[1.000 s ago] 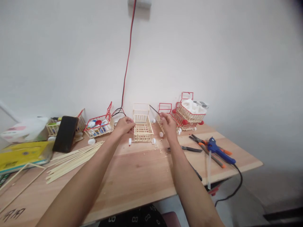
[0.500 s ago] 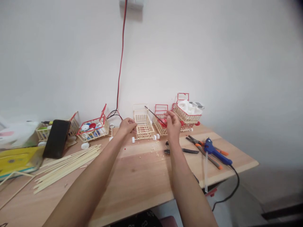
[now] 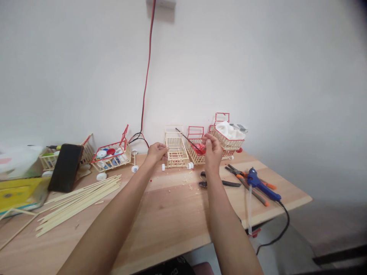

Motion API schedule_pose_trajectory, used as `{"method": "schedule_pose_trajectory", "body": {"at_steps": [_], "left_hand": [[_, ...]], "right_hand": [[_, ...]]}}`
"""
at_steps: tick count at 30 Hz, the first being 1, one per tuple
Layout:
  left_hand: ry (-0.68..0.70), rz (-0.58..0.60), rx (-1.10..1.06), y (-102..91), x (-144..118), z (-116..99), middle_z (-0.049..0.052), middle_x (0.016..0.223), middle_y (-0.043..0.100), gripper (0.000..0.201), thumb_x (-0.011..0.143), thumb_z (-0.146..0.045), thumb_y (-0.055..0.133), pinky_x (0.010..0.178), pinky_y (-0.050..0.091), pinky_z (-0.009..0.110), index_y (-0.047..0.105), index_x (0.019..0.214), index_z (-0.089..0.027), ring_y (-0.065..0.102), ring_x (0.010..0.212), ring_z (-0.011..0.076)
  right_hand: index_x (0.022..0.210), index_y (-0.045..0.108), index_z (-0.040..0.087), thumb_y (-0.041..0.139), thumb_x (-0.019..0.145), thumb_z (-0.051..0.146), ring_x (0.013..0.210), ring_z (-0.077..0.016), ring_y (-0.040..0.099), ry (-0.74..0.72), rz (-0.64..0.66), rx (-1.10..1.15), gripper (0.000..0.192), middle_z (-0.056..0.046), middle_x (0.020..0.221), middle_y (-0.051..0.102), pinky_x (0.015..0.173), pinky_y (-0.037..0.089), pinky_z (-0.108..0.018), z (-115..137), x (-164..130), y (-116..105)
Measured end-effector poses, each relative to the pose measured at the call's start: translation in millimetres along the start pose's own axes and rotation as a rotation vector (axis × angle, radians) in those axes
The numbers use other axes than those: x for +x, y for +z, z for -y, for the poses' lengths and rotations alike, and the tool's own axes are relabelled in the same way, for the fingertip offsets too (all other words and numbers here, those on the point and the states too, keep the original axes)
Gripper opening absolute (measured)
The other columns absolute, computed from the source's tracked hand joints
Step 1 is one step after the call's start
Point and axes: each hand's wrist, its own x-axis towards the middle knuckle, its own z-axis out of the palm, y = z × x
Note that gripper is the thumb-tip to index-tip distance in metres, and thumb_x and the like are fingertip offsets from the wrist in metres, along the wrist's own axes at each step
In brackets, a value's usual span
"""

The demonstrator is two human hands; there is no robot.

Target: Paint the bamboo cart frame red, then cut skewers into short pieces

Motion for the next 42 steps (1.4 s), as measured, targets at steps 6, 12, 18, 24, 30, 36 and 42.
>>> {"method": "schedule_pose_trajectory", "body": {"at_steps": [6,12,18,24,30,36,42], "left_hand": [[-0.008,-0.03,0.002,-4.3,-2,2,0.001,0.064,0.063,0.007,0.085,-0.016,0.055,0.049,0.052,0.019,0.055,0.079,-0.013,0.059,0.05,0.0085],[0.002,-0.074,0.026,-14.8,-6,2,0.003,0.067,0.062,0.009,0.086,-0.015,0.049,0.045,0.049,0.018,0.056,0.08,-0.013,0.057,0.051,0.009],[0.03,-0.069,0.031,-20.4,-13,3,0.004,0.066,0.062,0.01,0.085,-0.016,0.049,0.045,0.048,0.02,0.057,0.079,-0.012,0.057,0.051,0.0105],[0.091,-0.136,0.018,-33.0,-19,8,0.003,0.07,0.063,0.01,0.082,-0.013,0.048,0.049,0.047,0.018,0.057,0.086,-0.014,0.058,0.056,0.0098],[0.089,-0.146,0.014,-41.0,-37,28,0.001,0.063,0.062,0.007,0.076,-0.012,0.052,0.049,0.045,0.017,0.057,0.082,-0.014,0.057,0.053,0.0091],[0.109,-0.079,0.028,-35.7,-51,61,0.003,0.072,0.065,0.017,0.073,-0.016,0.055,0.05,0.047,0.022,0.056,0.09,-0.015,0.06,0.058,0.0128],[0.306,-0.043,0.231,-27.9,-45,62,0.006,0.09,0.067,0.034,0.069,-0.019,0.063,0.071,0.051,0.028,0.058,0.103,-0.015,0.065,0.079,0.017]], "right_hand": [[0.108,0.06,0.015,0.047,0.088,0.039,0.087,-0.0164,0.064,0.02,-0.017,-0.024,0.034,-0.01,0.099,0.068,0.079,0.049,-0.032,1,0,-1],[0.105,0.062,0.015,0.046,0.088,0.039,0.079,-0.0147,0.065,0.056,-0.023,-0.039,0.034,-0.009,0.095,0.069,0.075,0.05,-0.03,1,-1,-1],[0.104,0.062,0.015,0.045,0.088,0.041,0.078,-0.0144,0.065,0.116,-0.004,-0.065,0.035,-0.009,0.095,0.069,0.071,0.05,-0.029,-1,-2,-1],[0.107,0.061,0.016,0.042,0.088,0.044,0.078,-0.0148,0.065,0.107,0.023,-0.121,0.039,-0.01,0.098,0.069,0.073,0.05,-0.029,-6,-2,-3],[0.091,0.066,0.016,0.036,0.09,0.044,0.076,-0.018,0.064,0.045,0.302,-0.51,0.041,-0.008,0.086,0.071,0.072,0.047,-0.029,-12,-5,-3],[0.084,0.068,0.017,0.041,0.089,0.04,0.076,-0.0192,0.061,0.01,0.418,-0.667,0.036,-0.007,0.081,0.07,0.072,0.042,-0.028,-12,-10,2],[0.082,0.068,0.019,0.043,0.09,0.038,0.074,-0.0198,0.061,-0.015,0.5,-0.804,0.032,-0.006,0.078,0.07,0.066,0.038,-0.027,-6,-15,6]]}}
